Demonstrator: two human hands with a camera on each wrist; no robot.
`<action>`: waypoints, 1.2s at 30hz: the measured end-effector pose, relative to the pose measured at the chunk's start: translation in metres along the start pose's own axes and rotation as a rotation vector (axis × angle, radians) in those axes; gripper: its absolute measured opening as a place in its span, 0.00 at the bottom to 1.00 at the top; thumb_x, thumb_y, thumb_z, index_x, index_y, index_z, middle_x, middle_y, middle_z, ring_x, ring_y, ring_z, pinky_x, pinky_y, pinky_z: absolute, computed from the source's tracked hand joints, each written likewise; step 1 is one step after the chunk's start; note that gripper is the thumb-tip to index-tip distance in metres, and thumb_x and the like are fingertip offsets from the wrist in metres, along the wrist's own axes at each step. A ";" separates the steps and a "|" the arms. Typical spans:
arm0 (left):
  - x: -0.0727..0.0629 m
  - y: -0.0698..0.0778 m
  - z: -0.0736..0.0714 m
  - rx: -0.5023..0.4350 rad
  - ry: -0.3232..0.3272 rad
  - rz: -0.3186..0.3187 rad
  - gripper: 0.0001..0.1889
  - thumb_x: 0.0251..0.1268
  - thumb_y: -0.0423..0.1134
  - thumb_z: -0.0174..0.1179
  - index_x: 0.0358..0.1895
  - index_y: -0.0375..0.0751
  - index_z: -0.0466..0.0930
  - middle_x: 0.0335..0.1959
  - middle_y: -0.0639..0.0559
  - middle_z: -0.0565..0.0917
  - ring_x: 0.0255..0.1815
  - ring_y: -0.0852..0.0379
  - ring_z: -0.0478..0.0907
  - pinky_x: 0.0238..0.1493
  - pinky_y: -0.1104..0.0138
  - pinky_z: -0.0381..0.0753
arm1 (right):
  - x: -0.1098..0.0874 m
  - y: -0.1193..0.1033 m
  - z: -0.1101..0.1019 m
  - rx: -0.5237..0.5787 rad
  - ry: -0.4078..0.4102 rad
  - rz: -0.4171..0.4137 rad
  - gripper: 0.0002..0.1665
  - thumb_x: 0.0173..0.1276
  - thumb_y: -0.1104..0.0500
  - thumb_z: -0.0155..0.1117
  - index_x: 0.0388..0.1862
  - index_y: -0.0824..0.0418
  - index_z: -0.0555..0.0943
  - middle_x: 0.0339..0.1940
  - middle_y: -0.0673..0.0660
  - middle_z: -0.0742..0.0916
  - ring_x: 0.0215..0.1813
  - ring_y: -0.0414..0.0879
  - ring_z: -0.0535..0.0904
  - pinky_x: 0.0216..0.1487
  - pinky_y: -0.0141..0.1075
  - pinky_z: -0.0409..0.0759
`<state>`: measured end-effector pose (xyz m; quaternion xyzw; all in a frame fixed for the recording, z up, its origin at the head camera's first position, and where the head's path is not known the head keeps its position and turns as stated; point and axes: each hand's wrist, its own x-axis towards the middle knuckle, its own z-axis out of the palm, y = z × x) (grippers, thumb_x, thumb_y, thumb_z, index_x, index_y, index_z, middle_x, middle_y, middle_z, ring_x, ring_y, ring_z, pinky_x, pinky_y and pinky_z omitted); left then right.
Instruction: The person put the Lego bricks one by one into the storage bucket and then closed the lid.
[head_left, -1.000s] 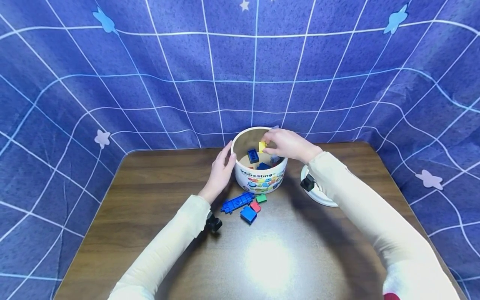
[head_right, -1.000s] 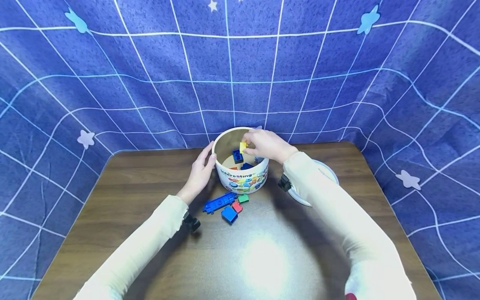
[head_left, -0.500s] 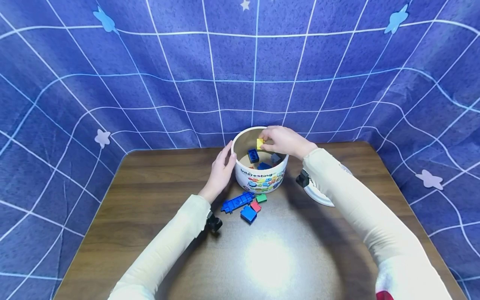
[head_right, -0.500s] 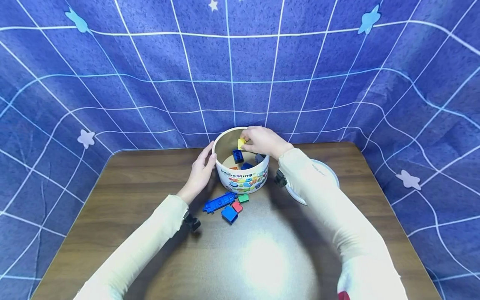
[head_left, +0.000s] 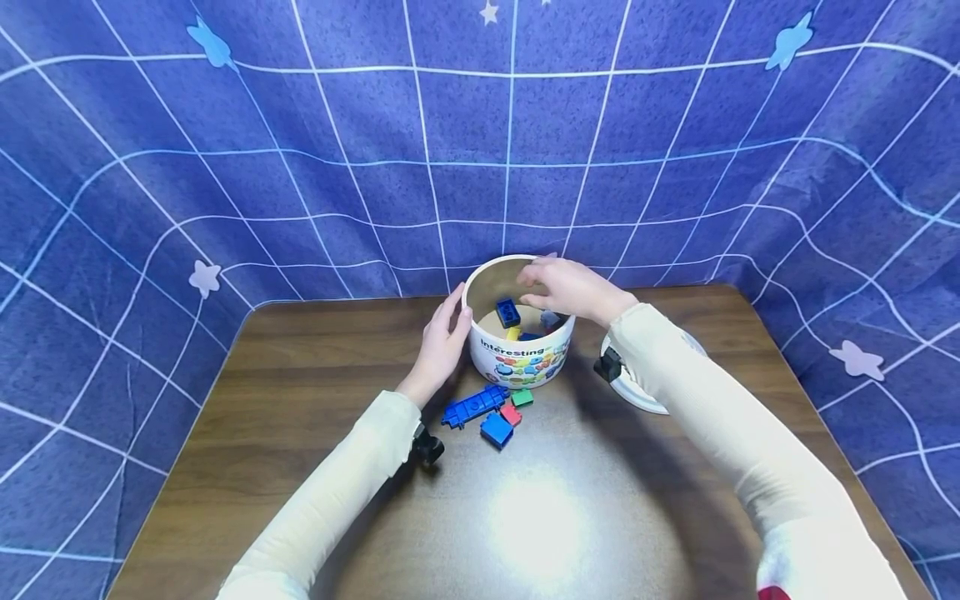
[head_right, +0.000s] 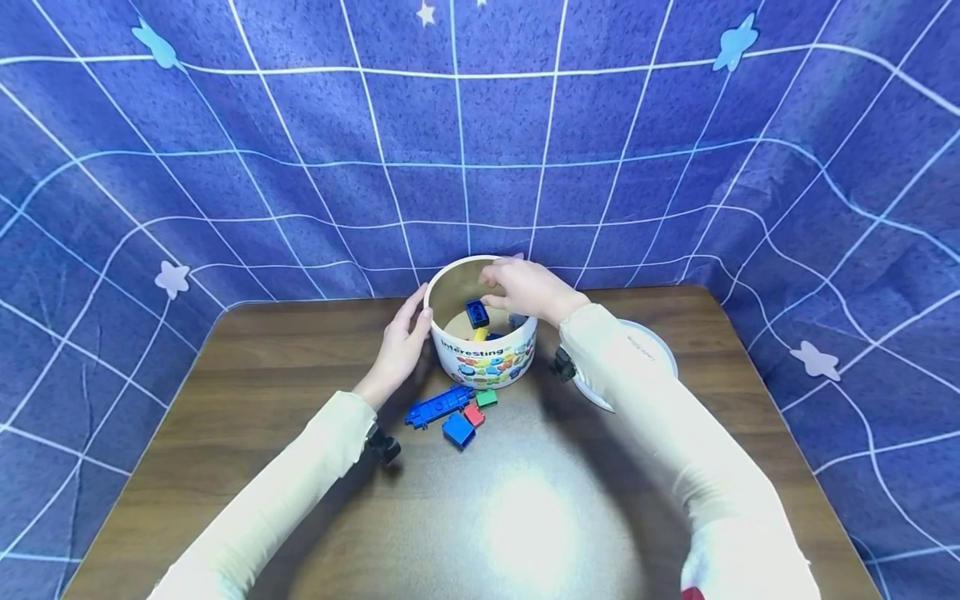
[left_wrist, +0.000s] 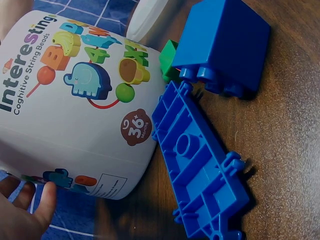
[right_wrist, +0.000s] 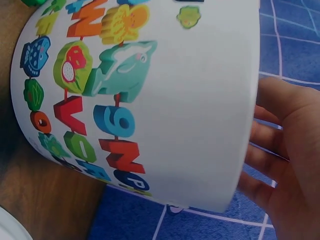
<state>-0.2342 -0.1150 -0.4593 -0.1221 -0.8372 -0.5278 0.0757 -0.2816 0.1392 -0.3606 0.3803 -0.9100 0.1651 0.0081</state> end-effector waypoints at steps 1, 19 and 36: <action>0.000 0.000 0.000 -0.001 -0.001 0.000 0.29 0.84 0.46 0.50 0.83 0.47 0.60 0.80 0.42 0.66 0.81 0.45 0.62 0.78 0.49 0.66 | -0.001 -0.001 0.000 -0.005 0.002 -0.007 0.19 0.73 0.57 0.70 0.56 0.66 0.85 0.55 0.62 0.88 0.60 0.58 0.83 0.69 0.51 0.77; -0.002 -0.003 0.000 0.003 0.009 0.006 0.29 0.85 0.45 0.49 0.82 0.43 0.61 0.79 0.41 0.66 0.80 0.44 0.63 0.78 0.49 0.65 | -0.043 -0.033 -0.011 -0.017 0.086 -0.111 0.16 0.74 0.56 0.69 0.55 0.62 0.86 0.48 0.56 0.88 0.46 0.47 0.83 0.52 0.45 0.85; 0.001 -0.001 0.000 -0.001 0.000 0.028 0.29 0.85 0.46 0.49 0.82 0.44 0.60 0.80 0.42 0.65 0.81 0.45 0.61 0.78 0.48 0.65 | -0.081 -0.049 -0.002 -0.021 0.169 -0.235 0.16 0.67 0.58 0.76 0.52 0.61 0.87 0.45 0.55 0.88 0.47 0.49 0.83 0.49 0.47 0.85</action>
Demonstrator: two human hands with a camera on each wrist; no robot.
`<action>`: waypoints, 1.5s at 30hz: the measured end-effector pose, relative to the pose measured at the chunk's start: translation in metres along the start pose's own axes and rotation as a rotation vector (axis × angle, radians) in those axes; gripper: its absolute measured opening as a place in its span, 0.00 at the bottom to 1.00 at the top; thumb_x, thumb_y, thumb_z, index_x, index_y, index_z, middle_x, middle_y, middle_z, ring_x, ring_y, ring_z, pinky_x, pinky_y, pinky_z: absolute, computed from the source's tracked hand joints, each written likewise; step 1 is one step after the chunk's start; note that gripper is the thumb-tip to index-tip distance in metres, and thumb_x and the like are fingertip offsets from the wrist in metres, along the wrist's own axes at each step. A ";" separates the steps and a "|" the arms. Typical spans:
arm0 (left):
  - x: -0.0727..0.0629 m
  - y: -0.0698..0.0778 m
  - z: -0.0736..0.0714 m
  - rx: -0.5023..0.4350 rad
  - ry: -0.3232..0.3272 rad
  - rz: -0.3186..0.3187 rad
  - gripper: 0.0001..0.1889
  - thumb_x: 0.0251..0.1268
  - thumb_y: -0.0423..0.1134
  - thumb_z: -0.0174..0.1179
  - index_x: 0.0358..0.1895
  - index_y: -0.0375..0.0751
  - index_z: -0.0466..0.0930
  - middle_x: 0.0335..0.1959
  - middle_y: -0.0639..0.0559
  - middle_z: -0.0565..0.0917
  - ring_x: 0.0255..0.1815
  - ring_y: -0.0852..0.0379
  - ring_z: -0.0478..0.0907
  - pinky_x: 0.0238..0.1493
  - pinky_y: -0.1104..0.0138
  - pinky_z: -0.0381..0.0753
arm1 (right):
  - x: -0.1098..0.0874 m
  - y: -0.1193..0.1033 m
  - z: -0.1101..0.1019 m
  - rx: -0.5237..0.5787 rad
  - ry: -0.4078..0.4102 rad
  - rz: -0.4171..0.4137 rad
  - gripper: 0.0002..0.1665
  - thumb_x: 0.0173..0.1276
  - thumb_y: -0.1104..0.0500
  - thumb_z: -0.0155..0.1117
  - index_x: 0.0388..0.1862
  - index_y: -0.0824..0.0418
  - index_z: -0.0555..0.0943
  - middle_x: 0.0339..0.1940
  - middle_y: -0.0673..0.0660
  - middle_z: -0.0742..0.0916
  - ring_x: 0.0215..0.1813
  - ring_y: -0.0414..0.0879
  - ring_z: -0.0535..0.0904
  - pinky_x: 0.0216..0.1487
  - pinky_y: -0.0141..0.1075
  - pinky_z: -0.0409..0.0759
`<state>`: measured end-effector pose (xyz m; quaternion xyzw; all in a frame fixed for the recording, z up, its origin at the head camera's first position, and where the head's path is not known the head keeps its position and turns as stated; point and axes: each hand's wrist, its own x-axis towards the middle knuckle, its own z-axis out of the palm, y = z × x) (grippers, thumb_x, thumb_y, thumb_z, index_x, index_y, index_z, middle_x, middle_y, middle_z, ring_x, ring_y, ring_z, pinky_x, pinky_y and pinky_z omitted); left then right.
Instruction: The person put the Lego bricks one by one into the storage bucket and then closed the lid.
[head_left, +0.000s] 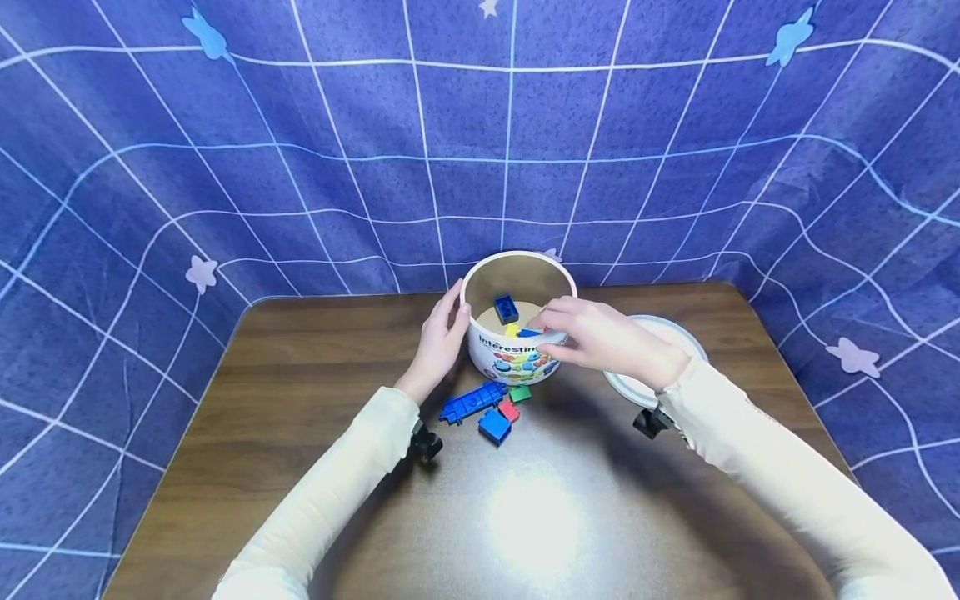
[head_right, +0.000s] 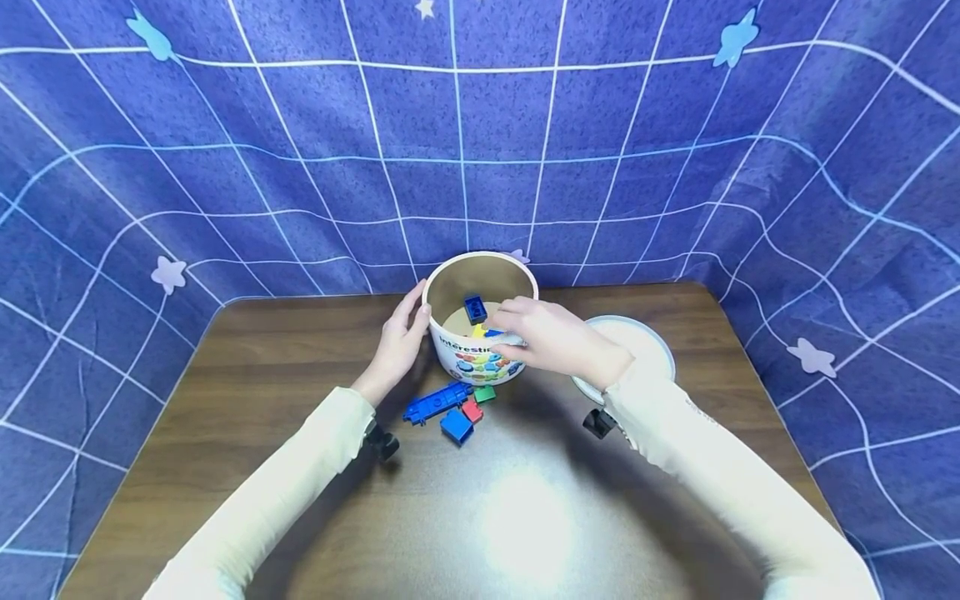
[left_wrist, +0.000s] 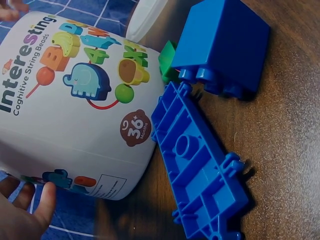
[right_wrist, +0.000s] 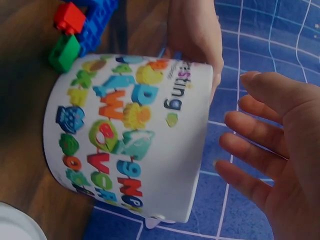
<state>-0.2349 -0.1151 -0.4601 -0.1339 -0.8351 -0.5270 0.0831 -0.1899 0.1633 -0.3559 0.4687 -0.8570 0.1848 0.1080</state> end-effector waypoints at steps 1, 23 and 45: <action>0.000 0.000 0.000 -0.002 -0.001 0.002 0.29 0.85 0.46 0.49 0.82 0.43 0.61 0.80 0.42 0.65 0.81 0.44 0.61 0.78 0.48 0.66 | -0.001 -0.002 0.001 0.004 -0.002 -0.003 0.16 0.67 0.58 0.76 0.52 0.61 0.87 0.45 0.56 0.87 0.46 0.49 0.83 0.48 0.46 0.85; 0.000 -0.002 -0.001 0.010 -0.014 -0.021 0.29 0.85 0.47 0.48 0.83 0.46 0.60 0.80 0.42 0.65 0.81 0.45 0.61 0.78 0.49 0.65 | -0.036 -0.013 0.064 0.081 -0.093 -0.022 0.15 0.72 0.56 0.72 0.54 0.58 0.85 0.47 0.52 0.86 0.49 0.43 0.82 0.53 0.40 0.86; -0.001 0.002 -0.001 0.001 -0.010 -0.020 0.29 0.85 0.46 0.48 0.82 0.43 0.60 0.80 0.42 0.65 0.81 0.44 0.61 0.78 0.49 0.65 | -0.045 0.000 0.121 -0.022 -0.121 0.004 0.21 0.69 0.56 0.74 0.57 0.65 0.86 0.48 0.56 0.86 0.48 0.48 0.84 0.51 0.44 0.86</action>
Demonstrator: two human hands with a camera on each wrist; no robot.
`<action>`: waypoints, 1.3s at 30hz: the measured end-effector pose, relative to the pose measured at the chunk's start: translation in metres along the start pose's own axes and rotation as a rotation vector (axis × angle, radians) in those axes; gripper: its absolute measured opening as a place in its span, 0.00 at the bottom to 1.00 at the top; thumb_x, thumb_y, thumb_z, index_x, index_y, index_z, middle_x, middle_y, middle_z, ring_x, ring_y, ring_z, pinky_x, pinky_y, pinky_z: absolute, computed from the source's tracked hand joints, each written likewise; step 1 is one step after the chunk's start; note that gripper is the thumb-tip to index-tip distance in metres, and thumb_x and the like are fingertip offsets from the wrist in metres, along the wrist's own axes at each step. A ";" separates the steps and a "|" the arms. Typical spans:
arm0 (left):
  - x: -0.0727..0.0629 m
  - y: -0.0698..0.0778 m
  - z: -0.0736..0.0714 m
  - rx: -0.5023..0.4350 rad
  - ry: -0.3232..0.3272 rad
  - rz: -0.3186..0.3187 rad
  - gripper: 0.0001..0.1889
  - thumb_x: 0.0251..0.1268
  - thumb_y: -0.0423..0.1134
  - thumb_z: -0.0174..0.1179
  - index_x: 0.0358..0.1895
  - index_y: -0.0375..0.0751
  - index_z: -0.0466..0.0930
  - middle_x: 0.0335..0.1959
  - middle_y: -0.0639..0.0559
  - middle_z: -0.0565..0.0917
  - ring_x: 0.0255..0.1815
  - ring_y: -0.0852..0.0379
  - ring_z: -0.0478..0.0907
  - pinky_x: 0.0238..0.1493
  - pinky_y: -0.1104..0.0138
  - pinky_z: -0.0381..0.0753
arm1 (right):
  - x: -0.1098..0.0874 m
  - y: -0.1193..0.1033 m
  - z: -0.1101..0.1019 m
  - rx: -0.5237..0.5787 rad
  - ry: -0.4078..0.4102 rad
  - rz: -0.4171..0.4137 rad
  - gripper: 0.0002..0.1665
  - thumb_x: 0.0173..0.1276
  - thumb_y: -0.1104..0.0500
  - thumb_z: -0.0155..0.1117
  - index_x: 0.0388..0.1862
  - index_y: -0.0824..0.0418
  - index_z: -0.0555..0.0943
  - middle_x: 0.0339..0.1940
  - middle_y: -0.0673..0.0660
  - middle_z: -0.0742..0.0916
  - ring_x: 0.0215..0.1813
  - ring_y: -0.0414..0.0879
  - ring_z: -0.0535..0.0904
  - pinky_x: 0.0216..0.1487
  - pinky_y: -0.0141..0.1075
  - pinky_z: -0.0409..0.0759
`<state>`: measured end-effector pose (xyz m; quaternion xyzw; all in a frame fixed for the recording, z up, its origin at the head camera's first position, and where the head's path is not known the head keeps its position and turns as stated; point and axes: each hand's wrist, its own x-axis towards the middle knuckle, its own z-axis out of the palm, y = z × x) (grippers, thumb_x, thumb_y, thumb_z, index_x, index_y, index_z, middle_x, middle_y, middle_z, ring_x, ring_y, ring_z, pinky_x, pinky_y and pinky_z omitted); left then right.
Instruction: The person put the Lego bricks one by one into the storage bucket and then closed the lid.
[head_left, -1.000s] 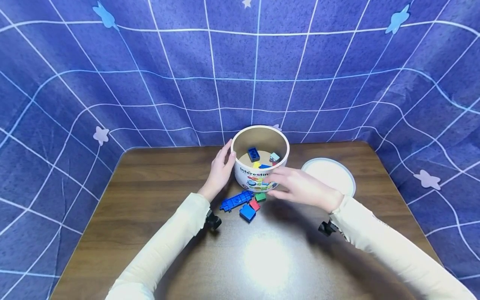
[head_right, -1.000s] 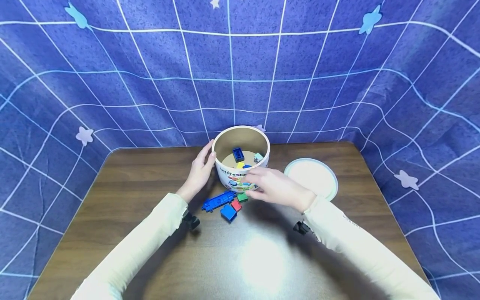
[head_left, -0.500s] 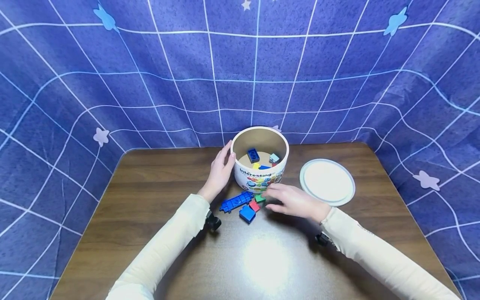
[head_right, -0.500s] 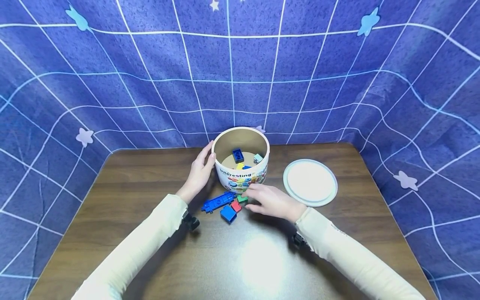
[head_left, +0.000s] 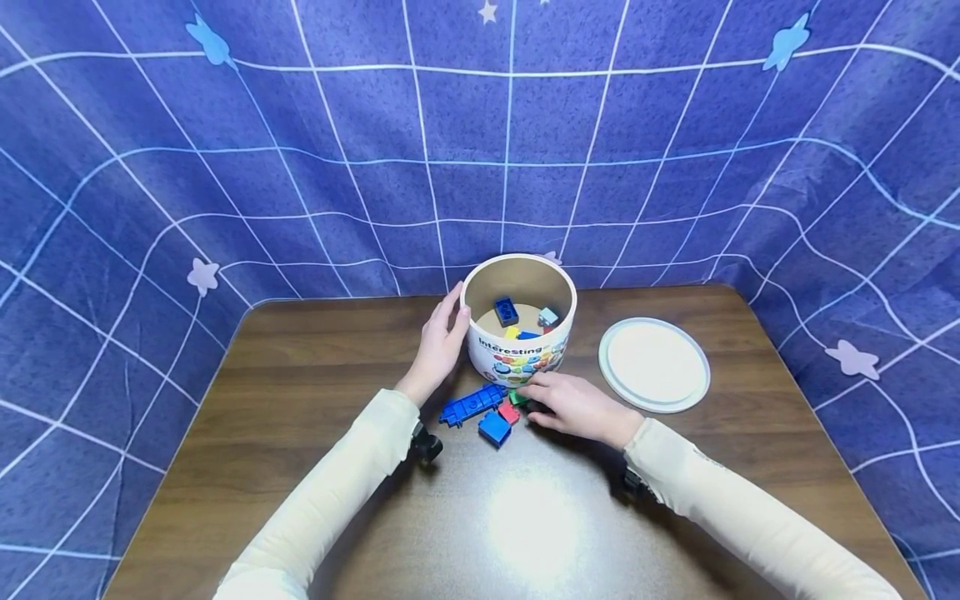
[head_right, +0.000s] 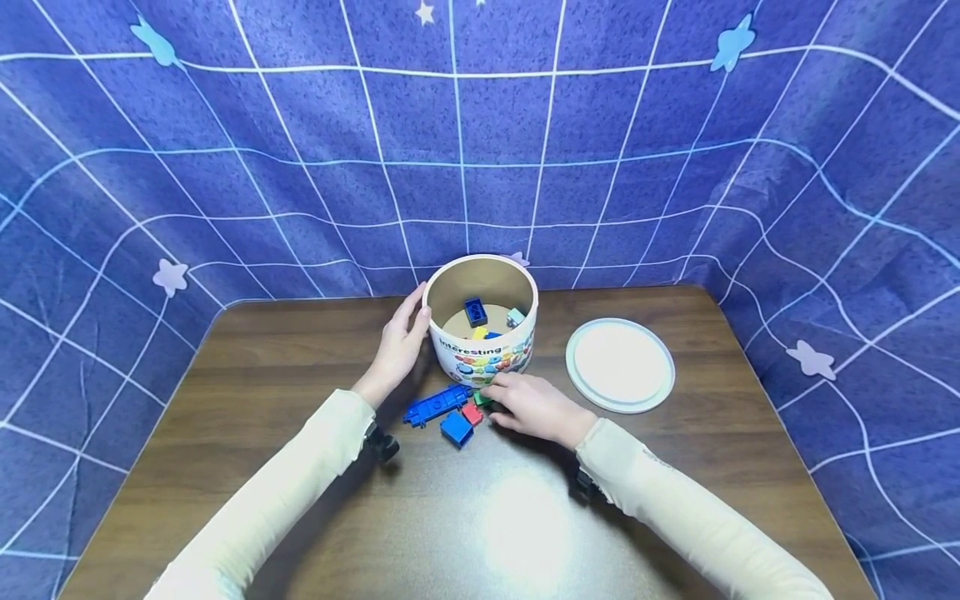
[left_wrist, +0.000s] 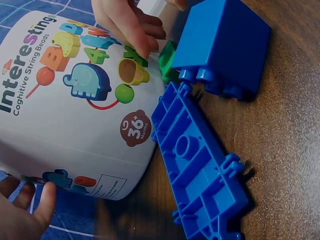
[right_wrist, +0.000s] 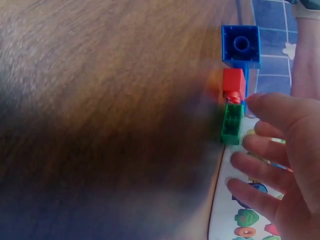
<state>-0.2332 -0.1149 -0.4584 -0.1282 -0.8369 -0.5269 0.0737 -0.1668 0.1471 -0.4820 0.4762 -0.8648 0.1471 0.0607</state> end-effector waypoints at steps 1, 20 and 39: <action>0.000 0.000 0.000 0.000 0.001 0.001 0.29 0.85 0.46 0.48 0.82 0.42 0.60 0.80 0.42 0.65 0.81 0.44 0.61 0.78 0.49 0.65 | 0.001 0.000 0.001 -0.008 0.000 0.002 0.21 0.69 0.56 0.74 0.56 0.65 0.86 0.47 0.56 0.85 0.47 0.48 0.83 0.50 0.44 0.86; 0.000 -0.004 0.000 -0.001 0.015 0.010 0.29 0.85 0.46 0.48 0.82 0.45 0.61 0.80 0.42 0.65 0.81 0.45 0.61 0.79 0.50 0.63 | 0.003 -0.002 0.006 -0.087 -0.035 0.040 0.12 0.65 0.58 0.77 0.44 0.60 0.85 0.43 0.53 0.80 0.40 0.47 0.80 0.43 0.43 0.84; 0.001 -0.004 0.001 -0.003 0.001 -0.003 0.29 0.85 0.47 0.48 0.83 0.46 0.59 0.81 0.44 0.64 0.82 0.46 0.60 0.79 0.50 0.64 | -0.013 0.006 -0.002 -0.047 -0.071 0.080 0.11 0.63 0.61 0.78 0.40 0.57 0.83 0.36 0.50 0.83 0.38 0.46 0.83 0.39 0.41 0.85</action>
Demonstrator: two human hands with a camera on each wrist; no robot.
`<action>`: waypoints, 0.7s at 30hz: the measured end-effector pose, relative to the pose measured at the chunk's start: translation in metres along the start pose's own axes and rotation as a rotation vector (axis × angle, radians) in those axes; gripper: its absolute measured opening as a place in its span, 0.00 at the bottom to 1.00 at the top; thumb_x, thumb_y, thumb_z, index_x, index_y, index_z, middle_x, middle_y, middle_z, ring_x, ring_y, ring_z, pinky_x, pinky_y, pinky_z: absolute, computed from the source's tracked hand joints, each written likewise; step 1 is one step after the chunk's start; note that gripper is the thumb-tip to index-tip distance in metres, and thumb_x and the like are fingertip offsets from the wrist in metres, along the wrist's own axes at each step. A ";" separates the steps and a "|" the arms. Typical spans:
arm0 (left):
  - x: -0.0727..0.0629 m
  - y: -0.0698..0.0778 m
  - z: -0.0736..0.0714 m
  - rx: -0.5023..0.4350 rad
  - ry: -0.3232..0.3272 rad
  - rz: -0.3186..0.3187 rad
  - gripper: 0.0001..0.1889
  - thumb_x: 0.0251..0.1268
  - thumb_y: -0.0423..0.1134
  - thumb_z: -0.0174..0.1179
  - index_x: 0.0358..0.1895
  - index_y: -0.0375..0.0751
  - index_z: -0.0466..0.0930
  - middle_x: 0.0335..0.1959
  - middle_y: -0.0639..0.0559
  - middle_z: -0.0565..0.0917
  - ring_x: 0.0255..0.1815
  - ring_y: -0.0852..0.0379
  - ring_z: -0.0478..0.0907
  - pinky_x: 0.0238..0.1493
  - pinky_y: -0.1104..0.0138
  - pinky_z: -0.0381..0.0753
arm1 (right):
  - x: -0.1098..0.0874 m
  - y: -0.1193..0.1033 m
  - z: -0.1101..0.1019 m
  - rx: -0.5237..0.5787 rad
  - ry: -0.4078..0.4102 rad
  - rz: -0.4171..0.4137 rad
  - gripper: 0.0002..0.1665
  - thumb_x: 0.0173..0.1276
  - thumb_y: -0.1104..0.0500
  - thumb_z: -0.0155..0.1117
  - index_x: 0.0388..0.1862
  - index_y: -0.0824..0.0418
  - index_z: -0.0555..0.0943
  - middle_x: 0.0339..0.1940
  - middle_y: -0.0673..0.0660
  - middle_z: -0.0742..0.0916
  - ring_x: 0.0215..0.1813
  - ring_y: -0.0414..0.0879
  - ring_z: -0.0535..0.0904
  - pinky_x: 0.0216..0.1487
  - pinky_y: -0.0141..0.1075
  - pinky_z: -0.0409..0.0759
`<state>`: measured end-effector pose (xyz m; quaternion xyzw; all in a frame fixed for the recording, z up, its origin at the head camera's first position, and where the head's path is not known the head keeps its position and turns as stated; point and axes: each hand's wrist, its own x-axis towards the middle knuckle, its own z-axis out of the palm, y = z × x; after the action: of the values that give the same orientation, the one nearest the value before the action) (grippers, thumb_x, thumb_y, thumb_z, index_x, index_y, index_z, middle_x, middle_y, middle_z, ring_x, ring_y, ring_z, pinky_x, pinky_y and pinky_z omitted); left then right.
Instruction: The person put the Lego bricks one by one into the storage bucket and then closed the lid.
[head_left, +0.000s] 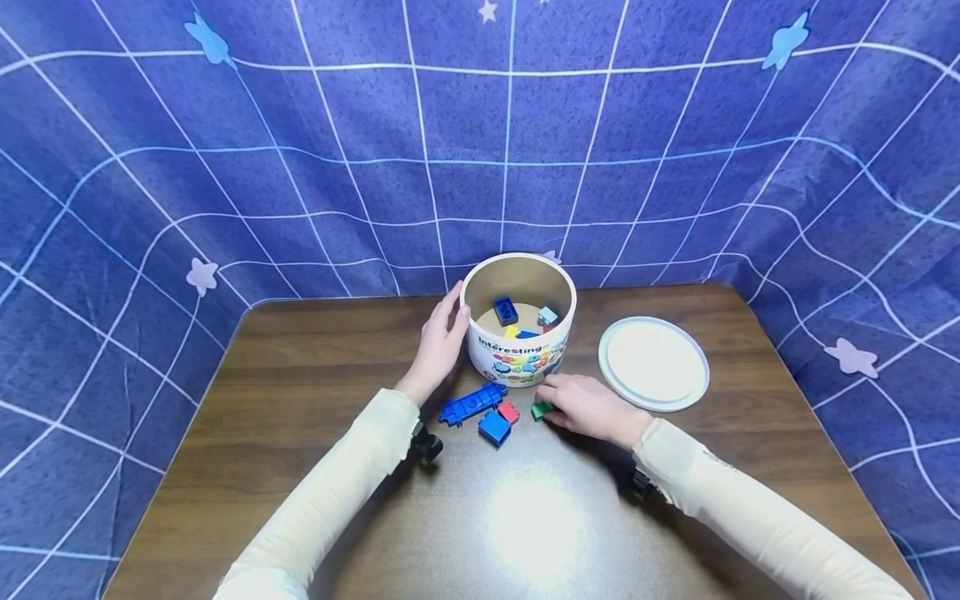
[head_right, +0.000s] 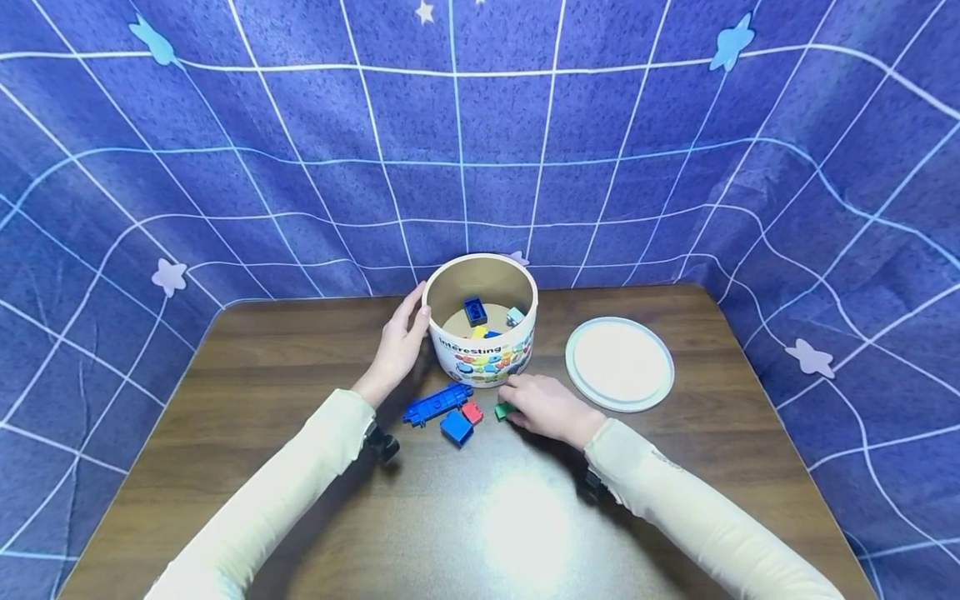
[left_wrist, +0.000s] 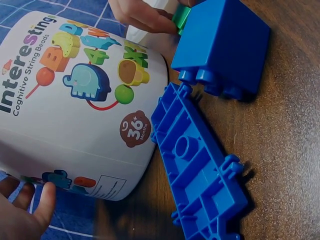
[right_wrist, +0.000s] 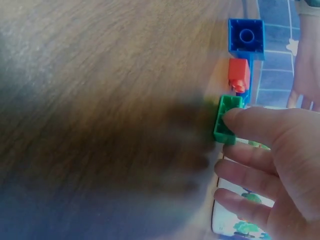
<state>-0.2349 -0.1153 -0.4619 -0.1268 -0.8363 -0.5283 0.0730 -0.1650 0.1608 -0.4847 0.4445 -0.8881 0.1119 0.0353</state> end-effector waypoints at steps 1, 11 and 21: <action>0.000 0.000 0.000 -0.001 0.001 0.000 0.29 0.85 0.47 0.48 0.83 0.46 0.59 0.81 0.44 0.64 0.82 0.46 0.60 0.79 0.50 0.64 | -0.001 0.001 -0.001 0.006 -0.003 0.004 0.11 0.64 0.61 0.78 0.41 0.57 0.83 0.37 0.50 0.83 0.38 0.46 0.83 0.39 0.41 0.85; 0.001 0.000 0.000 0.013 0.009 0.003 0.29 0.85 0.46 0.48 0.82 0.45 0.60 0.80 0.42 0.66 0.81 0.45 0.61 0.80 0.50 0.63 | -0.005 0.002 -0.020 0.055 0.007 0.019 0.11 0.65 0.60 0.78 0.40 0.56 0.83 0.36 0.50 0.84 0.38 0.43 0.83 0.40 0.40 0.85; 0.001 -0.001 0.001 0.008 0.017 0.011 0.29 0.85 0.46 0.48 0.83 0.46 0.60 0.80 0.42 0.66 0.81 0.45 0.61 0.80 0.49 0.62 | -0.002 -0.007 -0.057 0.067 0.024 -0.021 0.10 0.65 0.60 0.78 0.43 0.55 0.85 0.40 0.50 0.85 0.40 0.43 0.83 0.43 0.41 0.86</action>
<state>-0.2364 -0.1150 -0.4629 -0.1269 -0.8370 -0.5258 0.0835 -0.1606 0.1711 -0.4284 0.4532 -0.8787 0.1467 0.0321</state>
